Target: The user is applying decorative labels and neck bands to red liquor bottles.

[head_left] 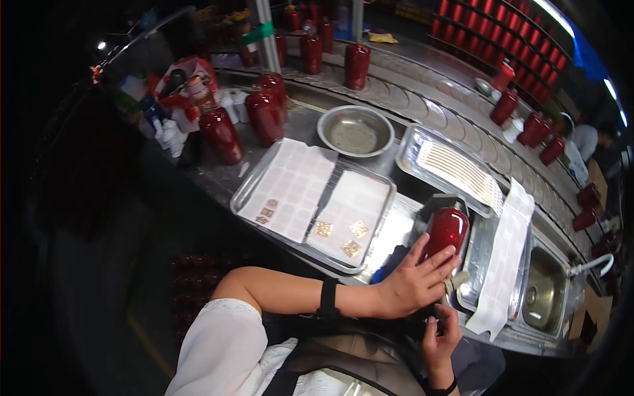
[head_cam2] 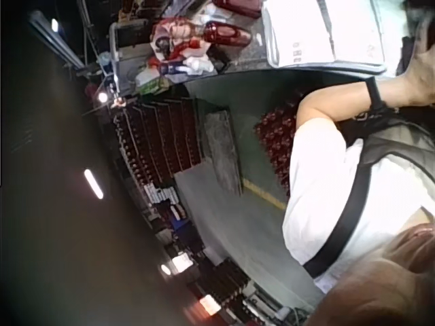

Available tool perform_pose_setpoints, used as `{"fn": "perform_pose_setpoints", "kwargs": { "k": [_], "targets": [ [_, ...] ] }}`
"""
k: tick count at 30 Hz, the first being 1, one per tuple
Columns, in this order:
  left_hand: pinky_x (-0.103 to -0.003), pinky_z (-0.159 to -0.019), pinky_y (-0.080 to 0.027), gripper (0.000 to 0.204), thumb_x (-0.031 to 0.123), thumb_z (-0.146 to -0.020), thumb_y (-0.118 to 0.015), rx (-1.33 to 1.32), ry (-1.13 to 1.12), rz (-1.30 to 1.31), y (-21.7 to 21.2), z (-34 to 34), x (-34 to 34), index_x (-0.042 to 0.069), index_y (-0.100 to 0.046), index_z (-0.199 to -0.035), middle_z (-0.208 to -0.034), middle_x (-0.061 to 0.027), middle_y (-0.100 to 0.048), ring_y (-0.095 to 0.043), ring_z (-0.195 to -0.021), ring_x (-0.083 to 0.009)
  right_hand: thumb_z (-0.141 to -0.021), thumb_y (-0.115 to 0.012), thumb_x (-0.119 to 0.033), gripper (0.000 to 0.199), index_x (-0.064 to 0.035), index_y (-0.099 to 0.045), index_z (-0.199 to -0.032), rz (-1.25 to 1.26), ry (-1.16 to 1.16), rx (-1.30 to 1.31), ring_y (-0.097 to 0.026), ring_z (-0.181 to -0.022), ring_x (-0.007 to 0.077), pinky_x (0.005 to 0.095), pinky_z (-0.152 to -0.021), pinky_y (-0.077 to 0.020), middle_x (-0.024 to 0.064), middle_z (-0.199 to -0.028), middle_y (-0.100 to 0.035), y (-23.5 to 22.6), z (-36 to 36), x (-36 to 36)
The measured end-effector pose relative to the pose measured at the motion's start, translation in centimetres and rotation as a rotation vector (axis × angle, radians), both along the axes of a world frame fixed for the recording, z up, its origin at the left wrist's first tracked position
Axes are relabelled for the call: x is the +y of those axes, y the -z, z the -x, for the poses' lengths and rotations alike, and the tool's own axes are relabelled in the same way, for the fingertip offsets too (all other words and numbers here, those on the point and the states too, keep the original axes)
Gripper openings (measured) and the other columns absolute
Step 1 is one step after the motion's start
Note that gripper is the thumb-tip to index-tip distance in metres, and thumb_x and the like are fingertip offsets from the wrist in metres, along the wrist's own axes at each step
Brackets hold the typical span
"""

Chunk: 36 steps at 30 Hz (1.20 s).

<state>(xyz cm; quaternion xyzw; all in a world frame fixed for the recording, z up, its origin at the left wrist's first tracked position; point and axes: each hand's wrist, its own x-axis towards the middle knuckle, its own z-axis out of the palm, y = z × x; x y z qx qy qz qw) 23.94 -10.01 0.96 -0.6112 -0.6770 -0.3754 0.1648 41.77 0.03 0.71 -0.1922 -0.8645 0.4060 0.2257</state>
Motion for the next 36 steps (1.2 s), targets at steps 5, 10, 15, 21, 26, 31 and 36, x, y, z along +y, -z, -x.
{"fn": "perform_pose_setpoints", "kwargs": {
  "k": [5, 10, 15, 21, 26, 31, 36],
  "targets": [
    [-0.074, -0.114, -0.011, 0.043, 0.021, -0.081, -0.07, -0.006, -0.033, 0.033, 0.1, 1.2, 0.2, 0.001, -0.065, -0.118, -0.149, -0.0206, -0.051, -0.041, -0.145, -0.0373, -0.076, -0.068, 0.001, 0.031, -0.0016, -0.068, -0.106, -0.279, -0.139, 0.109, -0.068, -0.07, 0.0316, 0.0389, -0.063, -0.0517, 0.0162, -0.092, -0.071, 0.4, 1.0, -0.2],
    [-0.073, -0.115, -0.009, 0.071, 0.03, -0.073, -0.081, -0.032, -0.023, 0.072, -0.7, 2.1, -0.1, -0.004, -0.058, -0.13, -0.146, -0.0211, -0.053, -0.047, -0.141, -0.0379, -0.08, -0.065, 0.004, 0.026, 0.0006, -0.066, -0.106, -0.19, -0.162, 0.141, -0.063, -0.062, 0.0248, 0.0317, -0.058, -0.0477, 0.0144, -0.086, -0.068, -0.2, 1.4, 0.6],
    [-0.071, -0.115, -0.016, 0.077, 0.033, -0.074, -0.081, -0.046, -0.021, 0.098, -0.3, 1.8, 0.3, -0.007, -0.054, -0.134, -0.142, -0.0234, -0.055, -0.05, -0.138, -0.0361, -0.079, -0.064, 0.003, 0.029, -0.0007, -0.067, -0.108, -0.061, -0.094, 0.097, -0.067, -0.063, 0.0289, 0.0344, -0.057, -0.0502, 0.0157, -0.091, -0.071, 0.1, 0.7, 0.9],
    [-0.073, -0.113, -0.017, 0.109, 0.033, -0.072, -0.088, -0.154, -0.011, 0.053, 1.1, 2.2, -1.1, -0.012, -0.028, -0.151, -0.138, -0.0251, -0.055, -0.056, -0.127, -0.0406, -0.081, -0.064, 0.002, 0.03, -0.0009, -0.065, -0.111, -0.009, -0.09, 0.082, -0.062, -0.057, 0.0273, 0.0344, -0.055, -0.0476, 0.0147, -0.089, -0.069, 0.8, 0.8, 0.9],
    [-0.063, -0.12, -0.018, 0.102, 0.037, -0.081, -0.083, -0.261, 0.046, 0.108, 2.5, 3.5, -2.5, -0.009, -0.028, -0.153, -0.152, -0.0247, -0.044, -0.048, -0.136, -0.0417, -0.081, -0.065, -0.001, 0.029, -0.0006, -0.065, -0.111, 0.009, -0.135, 0.075, -0.061, -0.055, 0.0259, 0.0341, -0.053, -0.0464, 0.0147, -0.087, -0.068, 1.5, 1.2, 0.5],
    [-0.061, -0.12, -0.02, 0.101, 0.035, -0.081, -0.083, -0.308, 0.052, 0.111, 3.0, 3.7, -2.7, -0.009, -0.028, -0.153, -0.151, -0.0248, -0.045, -0.047, -0.137, -0.0419, -0.081, -0.065, -0.001, 0.029, -0.0004, -0.065, -0.11, 0.059, -0.109, -0.013, -0.059, -0.053, 0.0239, 0.0333, -0.052, -0.0457, 0.0137, -0.082, -0.067, 1.2, 1.4, 0.5],
    [-0.064, -0.119, -0.017, 0.101, 0.032, -0.077, -0.086, -0.332, 0.029, 0.13, 2.2, 3.0, -2.4, -0.007, -0.03, -0.153, -0.149, -0.0238, -0.048, -0.047, -0.139, -0.0401, -0.079, -0.066, 0.0, 0.028, 0.0005, -0.067, -0.106, -0.015, -0.06, 0.052, -0.059, -0.053, 0.0221, 0.0332, -0.051, -0.0454, 0.013, -0.082, -0.068, 0.0, 0.9, 0.4]
  ]
}}
